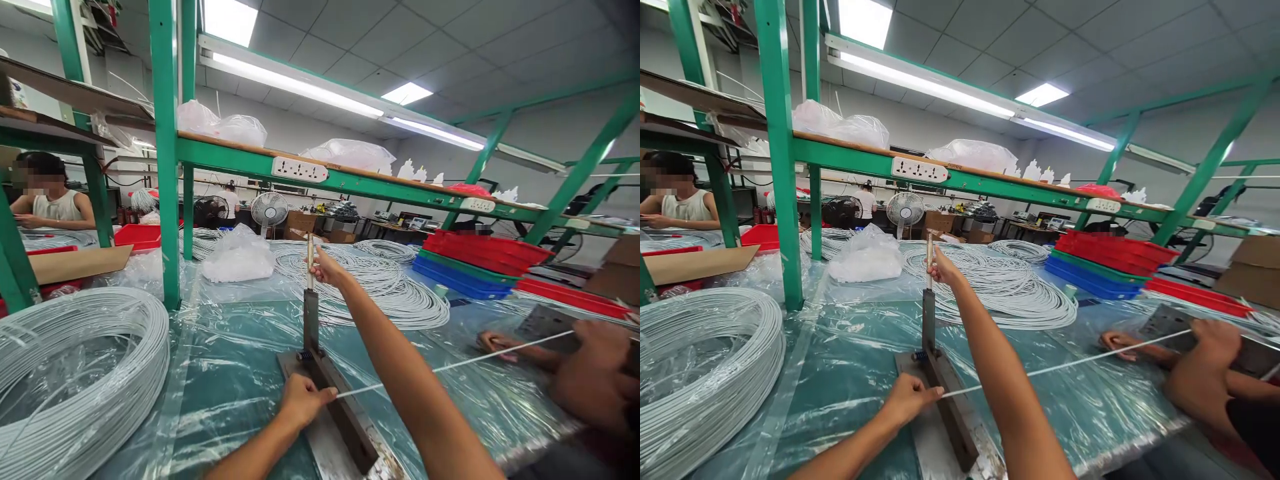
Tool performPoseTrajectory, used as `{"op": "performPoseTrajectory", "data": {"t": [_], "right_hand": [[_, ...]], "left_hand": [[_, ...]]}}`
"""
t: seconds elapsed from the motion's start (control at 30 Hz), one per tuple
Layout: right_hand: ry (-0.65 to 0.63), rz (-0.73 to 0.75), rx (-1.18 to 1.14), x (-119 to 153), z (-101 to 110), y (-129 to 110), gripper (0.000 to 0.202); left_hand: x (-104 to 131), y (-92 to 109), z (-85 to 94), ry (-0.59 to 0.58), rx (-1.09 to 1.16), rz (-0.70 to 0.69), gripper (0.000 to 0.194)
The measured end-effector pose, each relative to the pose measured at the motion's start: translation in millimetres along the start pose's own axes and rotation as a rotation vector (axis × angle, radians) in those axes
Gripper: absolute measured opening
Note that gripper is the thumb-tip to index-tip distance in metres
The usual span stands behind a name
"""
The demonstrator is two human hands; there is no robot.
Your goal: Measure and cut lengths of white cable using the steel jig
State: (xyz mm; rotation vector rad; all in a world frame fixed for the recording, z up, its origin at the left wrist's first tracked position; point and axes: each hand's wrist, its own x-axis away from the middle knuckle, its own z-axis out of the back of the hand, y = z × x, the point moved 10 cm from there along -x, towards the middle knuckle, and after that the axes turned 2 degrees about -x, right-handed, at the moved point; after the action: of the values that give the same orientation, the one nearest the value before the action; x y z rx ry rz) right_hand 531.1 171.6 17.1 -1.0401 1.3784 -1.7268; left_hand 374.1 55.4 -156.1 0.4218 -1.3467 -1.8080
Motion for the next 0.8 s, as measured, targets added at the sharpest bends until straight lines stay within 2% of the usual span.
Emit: {"op": "performPoseTrajectory", "data": {"t": [0.2, 0.4, 0.5, 0.6, 0.7, 0.8], "right_hand": [[-0.011, 0.050, -0.064, 70.4, 28.9, -8.6, 0.062], [0.042, 0.049, -0.153, 155.0, 57.6, 8.4, 0.059], [0.106, -0.006, -0.231, 194.9, 72.0, 30.6, 0.058], [0.159, -0.091, -0.284, 231.0, 84.6, 63.9, 0.055], [0.168, -0.154, -0.292, 260.8, 90.0, 96.8, 0.040], [0.162, -0.202, -0.321, 284.0, 86.5, 119.6, 0.024]], "left_hand": [[-5.4, -15.2, -4.8, 0.096, 0.012, 0.067, 0.047], [0.7, -13.2, 1.8, 0.159, -0.063, 0.075, 0.039], [3.1, -7.7, 4.4, 0.175, -0.115, 0.062, 0.035], [5.0, -3.3, 5.3, 0.178, -0.164, 0.050, 0.030], [6.5, -1.4, 5.5, 0.173, -0.208, 0.043, 0.027], [7.0, -0.7, 5.4, 0.169, -0.248, 0.036, 0.022]]}}
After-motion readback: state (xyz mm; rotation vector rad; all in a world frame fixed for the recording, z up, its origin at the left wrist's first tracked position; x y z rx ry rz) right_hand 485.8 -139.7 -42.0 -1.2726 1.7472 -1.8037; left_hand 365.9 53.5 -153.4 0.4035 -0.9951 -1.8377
